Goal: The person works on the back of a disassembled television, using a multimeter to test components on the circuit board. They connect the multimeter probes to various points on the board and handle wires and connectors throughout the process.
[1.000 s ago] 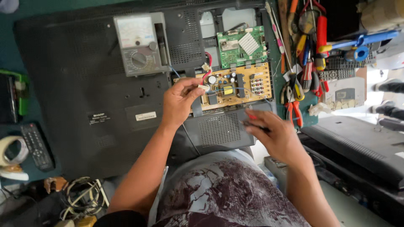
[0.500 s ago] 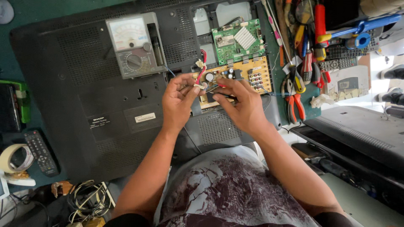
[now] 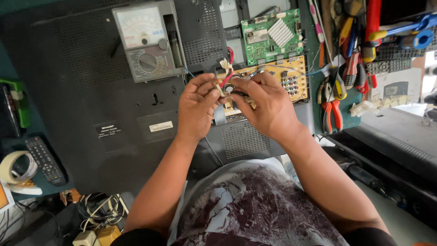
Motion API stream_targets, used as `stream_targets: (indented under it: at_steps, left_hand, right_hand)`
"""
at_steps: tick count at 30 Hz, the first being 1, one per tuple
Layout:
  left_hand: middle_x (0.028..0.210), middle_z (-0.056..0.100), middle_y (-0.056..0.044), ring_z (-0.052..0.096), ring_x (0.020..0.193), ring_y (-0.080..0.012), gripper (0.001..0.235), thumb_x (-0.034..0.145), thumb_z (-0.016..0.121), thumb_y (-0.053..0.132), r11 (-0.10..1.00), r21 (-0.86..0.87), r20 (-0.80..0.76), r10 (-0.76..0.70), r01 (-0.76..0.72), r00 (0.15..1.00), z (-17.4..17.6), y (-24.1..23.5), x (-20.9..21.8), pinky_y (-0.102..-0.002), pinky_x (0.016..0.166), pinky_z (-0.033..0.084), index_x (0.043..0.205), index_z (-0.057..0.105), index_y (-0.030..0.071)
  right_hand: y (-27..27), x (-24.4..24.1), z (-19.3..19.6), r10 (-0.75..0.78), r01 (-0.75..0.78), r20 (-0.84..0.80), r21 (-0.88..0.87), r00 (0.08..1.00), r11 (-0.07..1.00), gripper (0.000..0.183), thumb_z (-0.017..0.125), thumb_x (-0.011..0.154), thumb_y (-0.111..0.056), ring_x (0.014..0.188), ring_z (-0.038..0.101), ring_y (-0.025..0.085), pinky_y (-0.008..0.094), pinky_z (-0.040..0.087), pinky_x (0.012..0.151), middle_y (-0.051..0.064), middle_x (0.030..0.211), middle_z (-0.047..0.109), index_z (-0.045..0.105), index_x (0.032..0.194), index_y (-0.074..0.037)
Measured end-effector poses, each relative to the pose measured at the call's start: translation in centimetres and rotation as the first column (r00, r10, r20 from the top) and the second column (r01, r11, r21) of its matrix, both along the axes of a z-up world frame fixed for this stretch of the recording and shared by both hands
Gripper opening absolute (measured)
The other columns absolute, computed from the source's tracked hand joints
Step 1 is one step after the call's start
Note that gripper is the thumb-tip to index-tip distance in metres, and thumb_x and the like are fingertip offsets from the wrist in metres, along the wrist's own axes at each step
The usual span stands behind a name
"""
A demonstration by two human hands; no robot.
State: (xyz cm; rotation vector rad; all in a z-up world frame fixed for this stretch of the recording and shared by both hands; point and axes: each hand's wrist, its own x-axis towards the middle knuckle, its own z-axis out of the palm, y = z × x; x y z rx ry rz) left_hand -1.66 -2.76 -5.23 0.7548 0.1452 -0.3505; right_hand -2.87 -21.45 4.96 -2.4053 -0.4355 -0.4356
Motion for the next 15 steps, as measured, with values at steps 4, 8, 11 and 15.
stream_targets:
  at_steps: [4, 8, 11, 15]
  left_hand:
    - [0.125, 0.076, -0.021, 0.080, 0.098, -0.0262, 0.044, 0.099, 0.073, -0.007, 1.000, -0.002, -0.016, -0.002, 0.002, 1.000, 0.3, 0.0, 0.3, -0.036, 0.082, 0.071, 0.141, 0.058, -0.002]
    - [0.124, 0.076, -0.023, 0.080, 0.097, -0.0251, 0.046, 0.097, 0.076, -0.006, 0.999, 0.045, 0.019, -0.005, 0.004, 1.000, 0.2, 0.1, 0.3, -0.038, 0.082, 0.073, 0.140, 0.059, -0.003]
    - [0.123, 0.076, -0.023, 0.081, 0.098, -0.0261, 0.047, 0.095, 0.078, -0.008, 0.999, 0.051, 0.034, 0.002, -0.004, 0.999, 0.3, -0.2, 0.4, -0.041, 0.082, 0.074, 0.138, 0.060, -0.004]
    - [0.121, 0.075, -0.026, 0.081, 0.097, -0.0274, 0.043, 0.094, 0.079, -0.008, 0.998, 0.065, 0.062, 0.002, -0.006, 0.998, 0.9, -0.6, 0.7, -0.045, 0.081, 0.074, 0.133, 0.064, -0.006]
  right_hand:
    - [0.2, 0.4, -0.3, -0.001, 0.001, -0.009, -0.009, 1.000, 1.000, 0.020, 0.079, 0.102, -0.015, 0.089, 0.070, 0.026, 0.036, 0.062, 0.080, 0.007, 0.081, 0.077, 0.079, 0.120, -0.007]
    - [0.0, 0.6, -0.3, 0.023, -0.023, -0.029, 0.023, 0.999, 0.999, 0.020, 0.078, 0.102, -0.012, 0.086, 0.069, 0.027, 0.037, 0.062, 0.079, 0.009, 0.082, 0.078, 0.079, 0.120, -0.006]
    - [-0.2, 0.6, 0.2, 0.025, -0.022, -0.046, 0.051, 0.999, 0.998, 0.019, 0.079, 0.102, -0.011, 0.086, 0.068, 0.027, 0.037, 0.062, 0.080, 0.009, 0.086, 0.080, 0.080, 0.120, -0.006]
    - [-0.3, 0.6, 0.7, 0.013, -0.011, -0.062, 0.036, 0.998, 0.999, 0.018, 0.080, 0.102, -0.010, 0.086, 0.067, 0.027, 0.037, 0.061, 0.080, 0.010, 0.087, 0.081, 0.081, 0.119, -0.005]
